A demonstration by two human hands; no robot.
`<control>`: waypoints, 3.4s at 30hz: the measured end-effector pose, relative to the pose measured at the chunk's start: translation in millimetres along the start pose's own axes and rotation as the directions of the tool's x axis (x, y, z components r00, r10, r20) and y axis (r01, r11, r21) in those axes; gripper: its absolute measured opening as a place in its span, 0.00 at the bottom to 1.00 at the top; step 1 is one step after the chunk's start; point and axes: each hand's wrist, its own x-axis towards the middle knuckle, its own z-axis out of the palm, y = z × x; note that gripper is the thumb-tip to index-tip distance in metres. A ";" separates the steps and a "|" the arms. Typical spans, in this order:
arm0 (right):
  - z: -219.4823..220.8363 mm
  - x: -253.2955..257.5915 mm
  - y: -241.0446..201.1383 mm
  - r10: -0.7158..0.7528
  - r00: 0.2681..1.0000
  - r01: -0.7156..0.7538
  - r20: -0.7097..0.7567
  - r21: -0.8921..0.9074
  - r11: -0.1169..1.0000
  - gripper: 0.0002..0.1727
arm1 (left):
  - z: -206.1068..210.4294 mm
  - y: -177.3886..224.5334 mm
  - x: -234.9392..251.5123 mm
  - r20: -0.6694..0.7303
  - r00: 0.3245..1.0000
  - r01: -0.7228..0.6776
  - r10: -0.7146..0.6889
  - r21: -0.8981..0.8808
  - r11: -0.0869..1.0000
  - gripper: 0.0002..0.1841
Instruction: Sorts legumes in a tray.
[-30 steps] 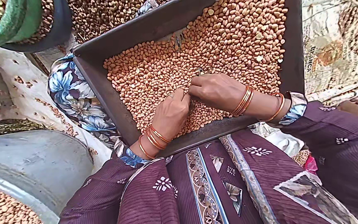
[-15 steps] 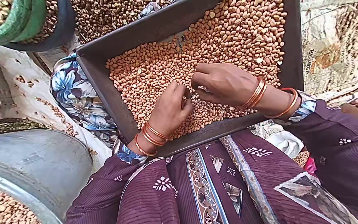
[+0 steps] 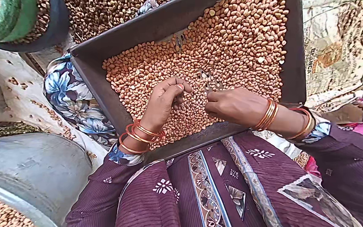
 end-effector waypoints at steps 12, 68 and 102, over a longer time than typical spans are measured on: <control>15.0 -9.1 3.2 -0.105 0.993 0.099 -0.048 -0.107 0.989 0.08 | 21.5 -39.5 -19.5 0.495 0.817 -0.576 0.294 0.692 0.435 0.08; -7.6 -34.4 18.5 0.073 0.977 -0.085 0.201 0.049 0.995 0.08 | 19.8 3.9 18.7 0.182 0.977 -0.195 0.110 0.564 0.802 0.09; -70.6 60.1 -28.7 -0.121 0.845 0.024 -0.521 -0.188 0.982 0.10 | -1.2 27.7 39.3 -0.058 0.978 0.163 -0.200 -0.385 0.908 0.18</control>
